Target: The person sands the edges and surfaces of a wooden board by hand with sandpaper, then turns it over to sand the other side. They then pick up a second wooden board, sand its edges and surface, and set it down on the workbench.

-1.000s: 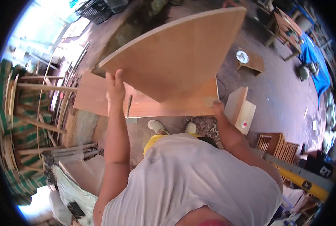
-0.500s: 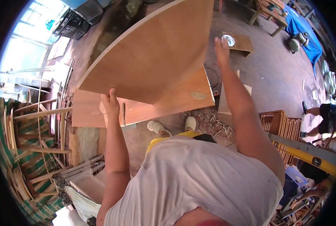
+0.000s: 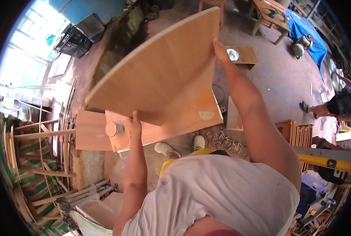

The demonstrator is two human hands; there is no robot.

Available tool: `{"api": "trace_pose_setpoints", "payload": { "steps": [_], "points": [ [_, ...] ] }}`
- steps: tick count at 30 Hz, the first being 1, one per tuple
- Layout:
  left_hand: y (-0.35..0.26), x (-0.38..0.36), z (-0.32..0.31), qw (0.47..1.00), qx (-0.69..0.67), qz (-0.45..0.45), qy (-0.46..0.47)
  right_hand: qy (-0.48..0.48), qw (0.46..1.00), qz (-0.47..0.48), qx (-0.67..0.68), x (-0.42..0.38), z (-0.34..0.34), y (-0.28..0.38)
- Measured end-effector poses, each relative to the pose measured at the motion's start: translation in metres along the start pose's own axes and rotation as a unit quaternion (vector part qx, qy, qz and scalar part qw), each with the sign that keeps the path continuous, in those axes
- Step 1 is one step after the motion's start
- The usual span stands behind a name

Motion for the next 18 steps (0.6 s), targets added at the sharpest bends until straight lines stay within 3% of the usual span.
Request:
{"api": "trace_pose_setpoints", "payload": {
  "steps": [1,3,4,6,7,8,9,13,15,17,18],
  "points": [
    [0.003,0.016,0.002,0.999,-0.011,0.043,0.012,0.005,1.000,0.002,0.002,0.001,0.000,0.004],
    [-0.109,0.025,0.016,0.984,0.028,-0.148,-0.096,-0.001,0.998,-0.054,0.022,0.008,0.004,0.002],
    [-0.162,0.035,0.018,0.969,0.038,-0.235,-0.062,-0.016,0.998,-0.047,0.025,-0.008,-0.002,0.034],
    [-0.238,0.069,0.029,0.972,0.032,-0.224,-0.065,-0.011,0.996,-0.026,0.087,-0.020,-0.004,0.063],
    [-0.283,0.083,0.036,0.959,0.139,-0.220,-0.109,0.005,0.989,-0.011,0.150,-0.010,0.005,0.059],
    [-0.338,0.082,0.039,0.933,0.165,-0.285,-0.146,-0.021,0.985,0.009,0.173,-0.015,0.005,0.070],
    [-0.351,0.079,0.057,0.929,0.173,-0.287,-0.154,-0.054,0.978,0.028,0.199,-0.028,0.009,0.079],
    [-0.334,0.048,0.095,0.888,0.438,-0.133,0.040,-0.092,0.935,0.032,0.342,-0.094,0.022,0.054],
    [-0.254,0.033,0.144,0.929,0.318,-0.182,0.045,-0.047,0.911,0.042,0.408,-0.127,0.010,0.054],
    [-0.251,0.001,0.125,0.910,0.412,-0.047,-0.008,-0.163,0.917,-0.064,0.357,-0.155,0.050,-0.008],
    [-0.248,-0.005,0.117,0.905,0.424,-0.043,-0.011,-0.132,0.919,-0.051,0.369,-0.164,0.049,-0.013]
  ]
}}
Point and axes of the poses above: each hand's wrist, its own x-axis towards the middle knuckle, its own z-axis out of the back of the hand, y = z × x, the point moved 10 cm from there along x, towards the middle knuckle, and after that the axes turned 9 degrees about z, right-handed, at the moved point
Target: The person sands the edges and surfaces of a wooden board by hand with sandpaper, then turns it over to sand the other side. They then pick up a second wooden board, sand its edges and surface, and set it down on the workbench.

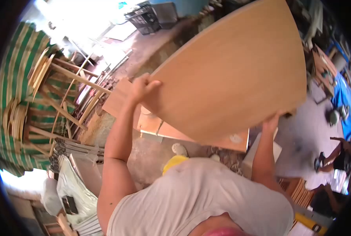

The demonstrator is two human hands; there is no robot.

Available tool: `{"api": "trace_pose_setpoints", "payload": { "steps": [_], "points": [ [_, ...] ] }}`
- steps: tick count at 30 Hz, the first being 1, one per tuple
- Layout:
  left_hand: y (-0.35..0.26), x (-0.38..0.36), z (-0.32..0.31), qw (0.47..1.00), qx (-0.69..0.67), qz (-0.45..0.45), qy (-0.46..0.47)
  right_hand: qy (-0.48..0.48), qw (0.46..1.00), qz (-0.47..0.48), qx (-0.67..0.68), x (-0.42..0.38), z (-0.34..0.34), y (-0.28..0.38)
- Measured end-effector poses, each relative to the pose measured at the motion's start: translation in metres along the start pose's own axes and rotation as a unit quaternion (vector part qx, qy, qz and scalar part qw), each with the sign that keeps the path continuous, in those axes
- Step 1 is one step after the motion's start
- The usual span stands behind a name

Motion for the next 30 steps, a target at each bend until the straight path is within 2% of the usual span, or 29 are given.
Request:
{"api": "trace_pose_setpoints", "payload": {
  "steps": [1,3,5,7,8,9,11,12,13,14,16,17,19,20,22,23,25,27,28,30],
  "points": [
    [-0.008,0.009,0.003,1.000,0.013,-0.007,-0.010,0.041,0.999,0.010,0.019,0.000,-0.004,-0.004],
    [-0.036,0.021,0.022,0.999,0.021,-0.034,-0.032,-0.001,1.000,0.015,-0.008,-0.007,0.027,-0.014],
    [-0.062,0.022,0.063,0.995,0.026,-0.069,-0.065,-0.059,0.997,-0.038,0.038,-0.022,0.029,-0.033],
    [-0.115,-0.003,0.101,0.973,0.087,-0.204,-0.060,-0.099,0.995,-0.023,0.013,-0.045,0.013,-0.035],
    [-0.103,-0.007,0.127,0.990,0.079,-0.111,-0.030,-0.104,0.994,-0.015,0.011,-0.054,0.028,-0.036],
    [-0.066,-0.001,0.142,0.991,0.120,-0.044,-0.047,-0.109,0.994,-0.004,0.011,-0.053,0.034,-0.040],
    [-0.004,0.011,0.099,0.981,-0.159,-0.099,-0.051,-0.138,0.990,0.016,0.003,-0.073,0.018,-0.037],
    [0.019,0.010,0.081,0.943,-0.300,-0.045,-0.135,-0.170,0.985,0.030,-0.017,-0.083,0.019,-0.031],
    [0.043,0.008,0.061,0.875,-0.433,0.009,-0.215,-0.168,0.985,0.033,-0.017,-0.083,0.026,-0.032],
    [0.062,0.021,0.044,0.874,-0.436,0.003,-0.214,-0.151,0.988,0.040,-0.010,-0.081,0.030,-0.033],
    [0.110,0.044,0.008,0.773,-0.606,0.046,-0.184,-0.131,0.990,0.057,-0.010,-0.080,0.028,-0.027],
    [0.102,0.040,0.013,0.769,-0.612,0.043,-0.182,-0.141,0.988,0.061,-0.014,-0.084,0.021,-0.024],
    [0.088,0.016,0.027,0.652,-0.737,0.062,-0.164,-0.149,0.986,0.064,-0.025,-0.093,0.006,-0.023],
    [0.087,0.012,0.034,0.649,-0.740,0.065,-0.164,-0.156,0.985,0.069,-0.025,-0.096,0.000,-0.024],
    [0.056,0.017,0.045,0.576,-0.815,-0.064,0.008,-0.163,0.983,0.076,-0.028,-0.107,-0.003,-0.029],
    [0.063,0.019,0.047,0.571,-0.818,-0.070,0.008,-0.142,0.988,0.064,-0.006,-0.109,-0.012,-0.035],
    [0.054,0.009,0.038,0.528,-0.826,-0.157,0.118,-0.116,0.991,0.060,0.017,-0.112,-0.027,-0.045],
    [0.056,-0.009,0.013,0.520,-0.818,-0.154,0.190,-0.167,0.983,0.080,-0.018,-0.132,-0.034,-0.047],
    [0.061,-0.015,0.004,0.519,-0.817,-0.157,0.197,-0.170,0.982,0.086,-0.015,-0.138,-0.028,-0.049],
    [0.082,-0.012,-0.010,0.519,-0.834,-0.098,0.160,-0.183,0.977,0.111,-0.012,-0.146,-0.015,-0.055]
  ]
}}
Point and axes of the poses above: each hand's wrist, its own x-axis towards the middle knuckle, its own z-axis out of the back of the hand, y = z × x, the point moved 10 cm from there along x, towards the middle knuckle, and after that the axes turned 9 degrees about z, right-handed, at the moved point
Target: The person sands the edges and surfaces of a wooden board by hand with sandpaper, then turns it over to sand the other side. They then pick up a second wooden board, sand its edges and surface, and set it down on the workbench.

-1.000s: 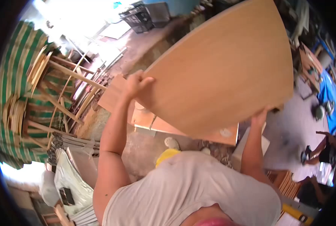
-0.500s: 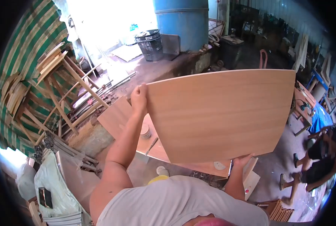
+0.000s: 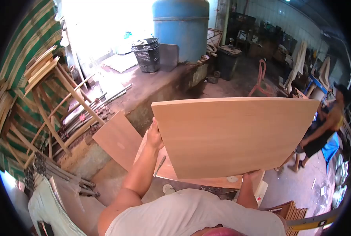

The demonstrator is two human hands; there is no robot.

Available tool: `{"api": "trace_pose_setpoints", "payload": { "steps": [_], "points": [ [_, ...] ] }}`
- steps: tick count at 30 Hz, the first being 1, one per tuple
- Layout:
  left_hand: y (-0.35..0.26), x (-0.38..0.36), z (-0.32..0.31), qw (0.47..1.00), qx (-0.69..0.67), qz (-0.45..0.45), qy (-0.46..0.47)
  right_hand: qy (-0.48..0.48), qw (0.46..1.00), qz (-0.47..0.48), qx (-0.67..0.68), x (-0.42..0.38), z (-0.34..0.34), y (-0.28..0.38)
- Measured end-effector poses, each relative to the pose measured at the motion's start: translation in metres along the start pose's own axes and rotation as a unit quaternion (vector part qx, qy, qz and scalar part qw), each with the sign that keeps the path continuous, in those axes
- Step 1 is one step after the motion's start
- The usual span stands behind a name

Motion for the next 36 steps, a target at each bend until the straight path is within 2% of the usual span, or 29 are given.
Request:
{"api": "trace_pose_setpoints", "payload": {
  "steps": [1,3,5,6,9,11,12,14,15,17,18,20,23,26,28,29,32,36],
  "points": [
    [-0.001,0.003,0.001,1.000,0.002,0.011,0.010,-0.010,1.000,0.008,0.007,0.000,0.006,-0.005],
    [-0.034,0.008,0.013,0.988,0.100,-0.104,-0.058,0.092,0.994,-0.030,0.041,-0.003,-0.004,-0.019],
    [-0.064,0.028,0.024,0.977,0.129,-0.138,-0.104,0.076,0.991,-0.031,0.102,0.018,0.029,-0.045],
    [-0.080,0.031,0.013,0.967,0.166,-0.155,-0.115,0.041,0.996,-0.013,0.078,0.014,0.038,-0.041],
    [-0.098,0.028,-0.017,0.929,0.261,-0.207,-0.163,-0.011,0.997,0.019,0.077,-0.016,0.007,-0.020],
    [-0.089,0.029,0.001,0.930,0.246,-0.211,-0.175,-0.025,0.994,0.025,0.099,-0.016,0.008,-0.006],
    [-0.079,0.032,0.001,0.933,0.250,-0.204,-0.159,-0.022,0.995,0.048,0.085,-0.007,0.015,0.000],
    [-0.059,0.025,0.034,0.944,0.127,-0.173,-0.250,-0.028,0.994,0.075,0.073,0.002,0.024,0.016],
    [-0.049,0.026,0.040,0.947,0.127,-0.169,-0.242,-0.027,0.994,0.084,0.070,0.007,0.021,0.027],
    [-0.023,0.023,0.077,0.940,0.079,-0.124,-0.309,-0.030,0.992,0.096,0.071,0.019,0.021,0.040],
    [-0.015,0.024,0.088,0.942,0.082,-0.120,-0.304,-0.001,0.992,0.102,0.067,0.027,0.018,0.046],
    [0.012,0.016,0.127,0.920,0.072,-0.067,-0.380,0.024,0.991,0.114,0.065,0.037,0.010,0.063],
    [0.053,0.005,0.165,0.914,0.034,-0.009,-0.403,0.036,0.991,0.119,0.053,0.040,-0.025,0.088],
    [0.085,-0.014,0.221,0.894,0.076,-0.006,-0.442,0.066,0.990,0.128,0.014,0.056,-0.048,0.101],
    [0.108,-0.021,0.238,0.903,0.076,-0.009,-0.422,0.133,0.978,0.159,-0.017,0.064,-0.073,0.110],
    [0.117,-0.023,0.239,0.912,0.078,-0.015,-0.403,0.134,0.978,0.159,-0.017,0.064,-0.085,0.113],
    [0.138,-0.037,0.156,0.909,0.050,-0.014,-0.414,0.162,0.963,0.194,-0.093,0.047,-0.138,0.130],
    [0.161,-0.017,0.153,0.919,0.023,-0.008,-0.393,0.184,0.925,0.239,-0.231,0.016,-0.197,0.146]
  ]
}}
Point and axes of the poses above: each hand's wrist, its own x-axis towards the middle knuckle, its own z-axis out of the back of the hand, y = z × x, the point moved 10 cm from there along x, towards the middle knuckle, and after that the axes turned 9 degrees about z, right-handed, at the moved point
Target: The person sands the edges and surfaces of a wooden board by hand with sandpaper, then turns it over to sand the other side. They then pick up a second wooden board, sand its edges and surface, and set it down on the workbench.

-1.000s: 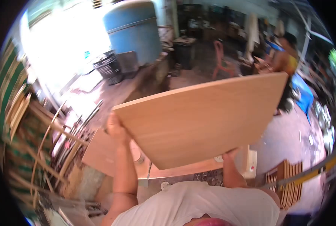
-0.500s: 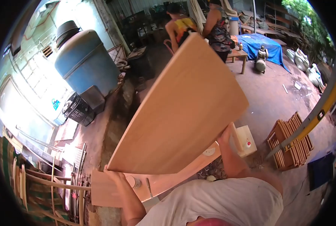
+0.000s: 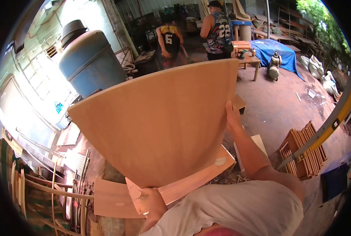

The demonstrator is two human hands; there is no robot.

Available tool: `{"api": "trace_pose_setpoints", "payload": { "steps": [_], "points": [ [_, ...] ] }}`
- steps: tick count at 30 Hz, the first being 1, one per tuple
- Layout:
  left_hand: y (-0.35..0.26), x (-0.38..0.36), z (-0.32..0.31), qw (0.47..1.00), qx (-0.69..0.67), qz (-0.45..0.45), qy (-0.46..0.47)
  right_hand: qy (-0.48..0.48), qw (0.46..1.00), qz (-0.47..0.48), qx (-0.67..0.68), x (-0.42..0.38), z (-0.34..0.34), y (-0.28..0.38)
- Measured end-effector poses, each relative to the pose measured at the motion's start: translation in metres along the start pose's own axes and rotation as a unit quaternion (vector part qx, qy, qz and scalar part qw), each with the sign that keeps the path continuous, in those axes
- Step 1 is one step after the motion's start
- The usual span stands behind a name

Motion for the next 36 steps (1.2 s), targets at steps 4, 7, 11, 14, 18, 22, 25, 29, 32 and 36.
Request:
{"api": "trace_pose_setpoints", "payload": {
  "steps": [4,7,11,14,18,22,25,29,32,36],
  "points": [
    [0.028,0.015,-0.007,0.998,-0.036,0.032,0.029,0.077,0.994,0.074,-0.037,0.006,-0.057,0.033],
    [0.045,0.023,-0.007,0.996,-0.065,0.051,0.040,0.130,0.985,0.100,-0.053,-0.015,-0.120,0.094],
    [0.039,0.012,-0.012,0.992,-0.106,0.056,0.032,0.258,0.942,0.166,-0.138,-0.054,-0.185,0.127],
    [0.006,-0.002,-0.014,0.979,-0.186,0.063,-0.057,0.317,0.891,0.290,-0.147,-0.070,-0.221,0.139],
    [-0.035,0.006,0.006,0.986,-0.152,-0.060,0.037,0.348,0.877,0.290,-0.160,-0.057,-0.216,0.113],
    [-0.090,-0.009,0.008,0.991,-0.022,-0.127,0.027,0.317,0.909,0.230,-0.145,-0.036,-0.190,0.077],
    [-0.116,0.001,0.012,0.989,0.034,-0.130,0.070,0.292,0.923,0.211,-0.135,-0.027,-0.172,0.041],
    [-0.127,-0.009,0.007,0.983,0.063,-0.154,0.075,0.236,0.954,0.152,-0.107,-0.028,-0.153,0.003],
    [-0.121,-0.015,0.015,0.979,0.082,-0.167,0.081,0.209,0.959,0.116,-0.151,-0.022,-0.140,-0.027],
    [-0.115,-0.042,-0.004,0.968,0.142,-0.177,0.102,0.154,0.960,0.117,-0.202,-0.008,-0.129,-0.050]
  ]
}}
Point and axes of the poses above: each hand's wrist, its own x-axis towards the middle knuckle, its own z-axis out of the back of the hand, y = z × x, the point moved 10 cm from there along x, towards the middle knuckle, and after that the axes turned 9 degrees about z, right-handed, at the moved point
